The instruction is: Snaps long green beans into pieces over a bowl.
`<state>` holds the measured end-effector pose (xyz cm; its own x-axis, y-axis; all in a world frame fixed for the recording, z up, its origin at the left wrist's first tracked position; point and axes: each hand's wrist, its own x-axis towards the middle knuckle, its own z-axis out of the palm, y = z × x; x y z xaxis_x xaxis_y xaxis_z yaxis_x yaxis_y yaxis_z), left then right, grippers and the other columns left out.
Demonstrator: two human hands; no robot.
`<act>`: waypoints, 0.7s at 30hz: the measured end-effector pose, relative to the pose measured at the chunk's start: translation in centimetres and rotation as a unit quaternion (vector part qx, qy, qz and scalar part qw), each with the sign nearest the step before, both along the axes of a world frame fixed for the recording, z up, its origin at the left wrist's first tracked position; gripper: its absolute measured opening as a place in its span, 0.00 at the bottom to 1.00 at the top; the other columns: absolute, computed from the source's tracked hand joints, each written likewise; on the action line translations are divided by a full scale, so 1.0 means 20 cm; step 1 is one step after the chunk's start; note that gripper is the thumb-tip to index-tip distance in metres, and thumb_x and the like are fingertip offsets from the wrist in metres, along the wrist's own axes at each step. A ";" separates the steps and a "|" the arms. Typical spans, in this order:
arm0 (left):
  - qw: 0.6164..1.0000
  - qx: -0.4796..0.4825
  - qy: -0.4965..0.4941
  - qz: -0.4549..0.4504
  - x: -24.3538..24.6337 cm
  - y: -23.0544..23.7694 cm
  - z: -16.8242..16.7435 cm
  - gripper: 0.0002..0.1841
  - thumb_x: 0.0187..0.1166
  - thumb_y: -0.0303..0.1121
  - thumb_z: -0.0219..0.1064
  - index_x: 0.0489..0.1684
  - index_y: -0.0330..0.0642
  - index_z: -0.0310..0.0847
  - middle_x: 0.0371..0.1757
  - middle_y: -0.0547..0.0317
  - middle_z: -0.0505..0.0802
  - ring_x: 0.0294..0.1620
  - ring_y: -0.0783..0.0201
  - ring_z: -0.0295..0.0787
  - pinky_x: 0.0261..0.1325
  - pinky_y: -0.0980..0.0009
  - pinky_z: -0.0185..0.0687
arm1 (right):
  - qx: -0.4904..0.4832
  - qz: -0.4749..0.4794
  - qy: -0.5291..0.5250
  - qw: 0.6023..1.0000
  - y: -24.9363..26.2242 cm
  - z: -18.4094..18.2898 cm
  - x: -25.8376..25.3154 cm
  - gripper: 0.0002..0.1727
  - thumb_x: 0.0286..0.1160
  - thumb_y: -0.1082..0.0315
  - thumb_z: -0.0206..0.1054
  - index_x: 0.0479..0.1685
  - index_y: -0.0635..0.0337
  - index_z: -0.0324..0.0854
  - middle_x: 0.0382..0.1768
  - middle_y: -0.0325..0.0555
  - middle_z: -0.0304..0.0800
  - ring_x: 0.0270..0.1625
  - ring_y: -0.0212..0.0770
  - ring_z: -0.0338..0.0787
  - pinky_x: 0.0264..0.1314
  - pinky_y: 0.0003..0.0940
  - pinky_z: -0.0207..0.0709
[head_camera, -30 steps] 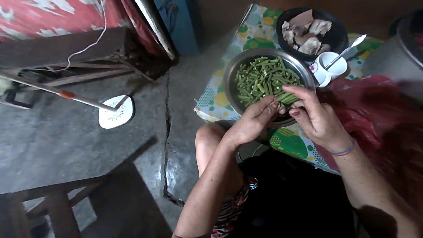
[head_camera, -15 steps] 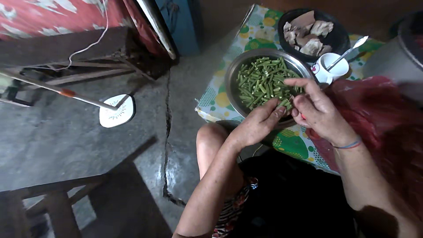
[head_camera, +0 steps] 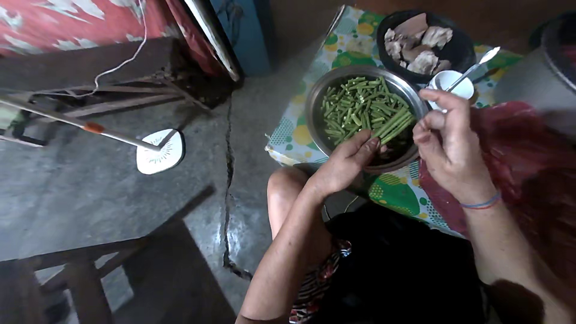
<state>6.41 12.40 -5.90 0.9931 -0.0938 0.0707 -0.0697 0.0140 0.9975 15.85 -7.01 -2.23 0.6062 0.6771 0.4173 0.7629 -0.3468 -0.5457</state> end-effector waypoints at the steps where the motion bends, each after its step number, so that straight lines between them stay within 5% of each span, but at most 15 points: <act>1: 1.000 -0.013 0.009 0.002 0.00 0.01 0.00 0.14 0.93 0.34 0.44 0.47 0.40 0.76 0.22 0.68 0.71 0.18 0.77 0.63 0.22 0.82 0.60 | -0.017 0.024 -0.031 0.999 0.00 -0.01 -0.02 0.34 0.91 0.44 0.50 0.86 0.59 0.61 0.30 0.40 0.78 0.23 0.32 0.75 0.23 0.31 0.74; 5: 0.999 -0.049 0.010 -0.016 -0.01 0.01 0.01 0.14 0.92 0.33 0.44 0.47 0.41 0.77 0.24 0.70 0.73 0.19 0.80 0.63 0.21 0.84 0.58 | -0.063 0.047 -0.088 0.993 0.01 -0.05 -0.08 0.29 0.92 0.53 0.51 0.86 0.56 0.68 0.28 0.46 0.84 0.21 0.43 0.82 0.20 0.41 0.76; 8: 0.999 -0.026 -0.020 -0.012 -0.02 0.00 0.00 0.13 0.92 0.33 0.44 0.48 0.40 0.76 0.24 0.69 0.73 0.20 0.79 0.64 0.23 0.83 0.60 | -0.042 0.033 -0.089 0.995 0.03 -0.07 -0.09 0.25 0.92 0.54 0.53 0.81 0.57 0.72 0.29 0.47 0.86 0.23 0.43 0.84 0.21 0.40 0.77; 11: 0.995 0.077 -0.068 0.009 -0.02 -0.02 0.00 0.15 0.91 0.32 0.46 0.50 0.35 0.79 0.31 0.62 0.81 0.29 0.75 0.75 0.34 0.76 0.74 | -0.030 0.014 -0.039 0.999 0.05 -0.08 -0.10 0.22 0.93 0.53 0.52 0.71 0.59 0.72 0.30 0.43 0.86 0.25 0.35 0.84 0.26 0.33 0.80; 14: 0.988 0.119 -0.100 0.003 -0.01 -0.03 -0.01 0.16 0.91 0.32 0.47 0.52 0.33 0.79 0.34 0.58 0.84 0.33 0.72 0.79 0.39 0.72 0.78 | -0.018 0.000 0.060 0.998 0.06 -0.09 -0.09 0.20 0.93 0.51 0.50 0.65 0.58 0.72 0.27 0.35 0.78 0.20 0.24 0.74 0.24 0.22 0.73; 16: 0.986 0.114 -0.119 -0.017 -0.01 -0.03 -0.01 0.16 0.91 0.32 0.47 0.50 0.32 0.80 0.36 0.58 0.86 0.36 0.72 0.81 0.43 0.72 0.79 | -0.012 -0.013 0.120 0.993 0.07 -0.09 -0.06 0.19 0.94 0.51 0.48 0.61 0.58 0.72 0.30 0.35 0.79 0.22 0.23 0.77 0.24 0.22 0.75; 19: 0.987 0.104 -0.115 -0.037 -0.01 -0.06 0.00 0.16 0.91 0.32 0.47 0.51 0.31 0.81 0.38 0.57 0.87 0.38 0.72 0.81 0.44 0.72 0.79 | -0.027 -0.028 0.190 0.981 0.08 -0.09 0.00 0.22 0.94 0.50 0.46 0.66 0.58 0.69 0.32 0.40 0.80 0.23 0.29 0.81 0.23 0.28 0.79; 21: 0.991 0.097 -0.094 -0.019 -0.01 -0.06 -0.01 0.16 0.92 0.32 0.47 0.53 0.31 0.80 0.36 0.58 0.85 0.34 0.73 0.78 0.41 0.74 0.76 | -0.016 -0.022 0.228 0.973 0.08 -0.08 -0.01 0.25 0.92 0.50 0.47 0.80 0.52 0.65 0.32 0.39 0.81 0.21 0.27 0.78 0.19 0.25 0.75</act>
